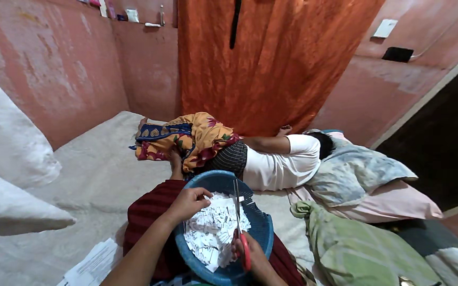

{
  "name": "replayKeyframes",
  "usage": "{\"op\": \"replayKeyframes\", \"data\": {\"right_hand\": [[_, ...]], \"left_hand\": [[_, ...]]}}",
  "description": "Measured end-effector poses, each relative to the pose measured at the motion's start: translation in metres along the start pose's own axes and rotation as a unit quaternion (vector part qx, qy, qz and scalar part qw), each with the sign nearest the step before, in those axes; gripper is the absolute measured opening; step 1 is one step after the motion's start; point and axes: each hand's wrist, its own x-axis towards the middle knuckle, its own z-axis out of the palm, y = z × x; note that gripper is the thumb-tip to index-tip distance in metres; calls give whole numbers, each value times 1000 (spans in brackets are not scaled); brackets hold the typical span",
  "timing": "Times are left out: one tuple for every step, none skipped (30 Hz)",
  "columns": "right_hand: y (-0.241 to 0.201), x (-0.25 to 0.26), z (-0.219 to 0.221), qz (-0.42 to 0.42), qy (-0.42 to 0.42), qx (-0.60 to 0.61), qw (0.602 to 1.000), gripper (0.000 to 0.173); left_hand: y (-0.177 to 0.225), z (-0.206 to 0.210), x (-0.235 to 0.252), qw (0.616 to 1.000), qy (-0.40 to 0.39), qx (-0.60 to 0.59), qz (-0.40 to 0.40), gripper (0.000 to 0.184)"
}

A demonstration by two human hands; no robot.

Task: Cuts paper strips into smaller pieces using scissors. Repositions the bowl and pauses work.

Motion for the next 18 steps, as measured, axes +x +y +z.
{"op": "replayKeyframes", "data": {"right_hand": [[-1,-1,0,3,5,7,1000,22],[-1,-1,0,6,10,12,1000,21],[-2,-1,0,8,14,15,1000,21],[-2,-1,0,8,16,15,1000,22],[-1,-1,0,5,15,15,1000,23],[-1,-1,-1,0,14,13,1000,23],[0,-1,-1,-7,12,11,1000,23],[-1,-1,-1,-10,10,10,1000,23],[-1,-1,-1,-11,10,10,1000,22],[-1,-1,-1,-10,10,13,1000,22],[-1,-1,-1,-8,10,16,1000,22],[-1,-1,-1,-7,10,19,1000,21],[-1,-1,-1,-6,9,22,1000,21],[-1,-1,-1,-6,7,25,1000,20],[-1,-2,-1,-8,6,29,1000,20],[0,-1,-1,-11,4,33,999,19],[1,-1,-1,-15,1,37,999,19],[2,-1,-1,-18,-2,38,999,18]], "left_hand": [[0,-1,0,1000,-5,1,-1,32],[0,-2,0,1000,-3,-3,-1,36],[-1,-2,1,1000,3,-10,-2,38],[-1,-2,1,1000,7,-16,-6,36],[0,-3,0,1000,9,-17,-13,32],[1,-4,0,1000,9,-11,-18,28],[1,-4,-1,1000,7,-2,-21,24],[1,-5,0,1000,4,8,-21,22],[0,-5,0,1000,3,18,-21,21],[0,-5,0,1000,1,23,-22,21],[0,-5,0,999,1,23,-22,21],[0,-5,0,1000,2,19,-23,21],[0,-5,0,1000,3,11,-26,23],[2,-4,-1,1000,2,-1,-31,25],[4,-4,-2,999,-1,-11,-39,28],[6,-3,-3,999,-6,-16,-49,31],[8,-2,-4,998,-10,-16,-57,32],[10,-2,-6,998,-17,-11,-66,31]]}}
